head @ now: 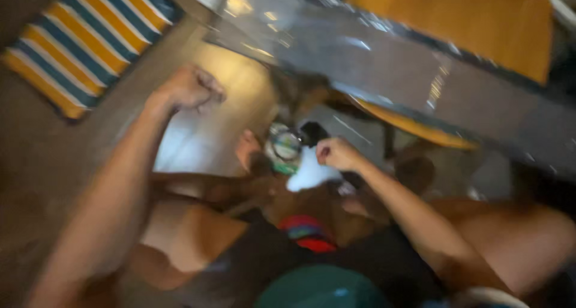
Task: The person sits on the floor and works on a rectangular mesh screen, peeling off a protective film and pressing the edges to secure the mesh. They handle a roll of tape and a small cloth while adjusting the screen on a wooden chair.
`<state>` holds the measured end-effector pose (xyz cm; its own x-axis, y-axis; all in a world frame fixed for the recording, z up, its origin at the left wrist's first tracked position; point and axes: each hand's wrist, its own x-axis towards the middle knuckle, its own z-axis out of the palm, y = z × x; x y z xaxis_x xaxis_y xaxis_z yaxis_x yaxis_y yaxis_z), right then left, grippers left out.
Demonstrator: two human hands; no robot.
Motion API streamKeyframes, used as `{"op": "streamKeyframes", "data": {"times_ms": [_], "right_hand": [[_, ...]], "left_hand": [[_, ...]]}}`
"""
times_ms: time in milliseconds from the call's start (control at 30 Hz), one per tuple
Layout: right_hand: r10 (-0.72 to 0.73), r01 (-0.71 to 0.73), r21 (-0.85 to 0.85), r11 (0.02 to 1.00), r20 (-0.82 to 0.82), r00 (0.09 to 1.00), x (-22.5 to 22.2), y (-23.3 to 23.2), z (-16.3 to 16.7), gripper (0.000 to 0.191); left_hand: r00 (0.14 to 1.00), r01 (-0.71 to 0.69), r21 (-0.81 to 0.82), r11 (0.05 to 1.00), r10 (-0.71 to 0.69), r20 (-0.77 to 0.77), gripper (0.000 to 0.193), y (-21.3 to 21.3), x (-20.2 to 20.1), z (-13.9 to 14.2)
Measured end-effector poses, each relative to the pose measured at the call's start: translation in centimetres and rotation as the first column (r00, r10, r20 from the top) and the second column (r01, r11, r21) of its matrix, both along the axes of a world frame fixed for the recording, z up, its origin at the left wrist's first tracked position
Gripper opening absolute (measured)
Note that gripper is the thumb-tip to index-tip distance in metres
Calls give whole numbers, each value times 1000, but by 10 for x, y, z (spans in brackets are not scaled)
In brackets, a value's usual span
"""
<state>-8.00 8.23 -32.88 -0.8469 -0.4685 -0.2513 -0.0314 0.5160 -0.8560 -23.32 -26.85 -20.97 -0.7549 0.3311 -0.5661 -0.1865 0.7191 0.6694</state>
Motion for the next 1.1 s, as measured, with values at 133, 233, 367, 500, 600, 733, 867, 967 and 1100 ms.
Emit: {"op": "streamKeyframes", "data": {"times_ms": [133,233,367,500,600,733,867,967,1100], "right_hand": [[-257,189,208,960,374,891,32,84,-60,9],[-320,177,341,923,431,843,47,120,-88,9],[-312,96,462,881,417,854,58,135,-112,10],[-300,83,495,865,378,876,64,140,-130,12],[-278,73,488,870,363,889,69,143,-142,13],[-253,69,464,883,349,902,81,143,-150,14],[-238,74,450,890,320,917,81,140,-150,16],[-238,101,434,895,276,931,67,140,-140,18],[-324,320,246,915,-25,946,38,129,-108,20]], "left_hand": [[944,262,-8,965,-255,210,17,61,52,-85],[819,574,76,815,-574,-25,18,135,95,-164],[938,346,123,930,-345,-25,20,248,158,-244],[951,-26,96,995,-5,308,21,315,191,-294],[844,-282,44,958,226,487,21,341,199,-312],[730,-517,-9,856,446,518,20,353,196,-326],[610,-694,19,720,573,547,20,354,187,-333],[528,-784,65,617,608,594,20,353,182,-328],[446,-870,162,466,603,661,20,345,165,-306]]}}
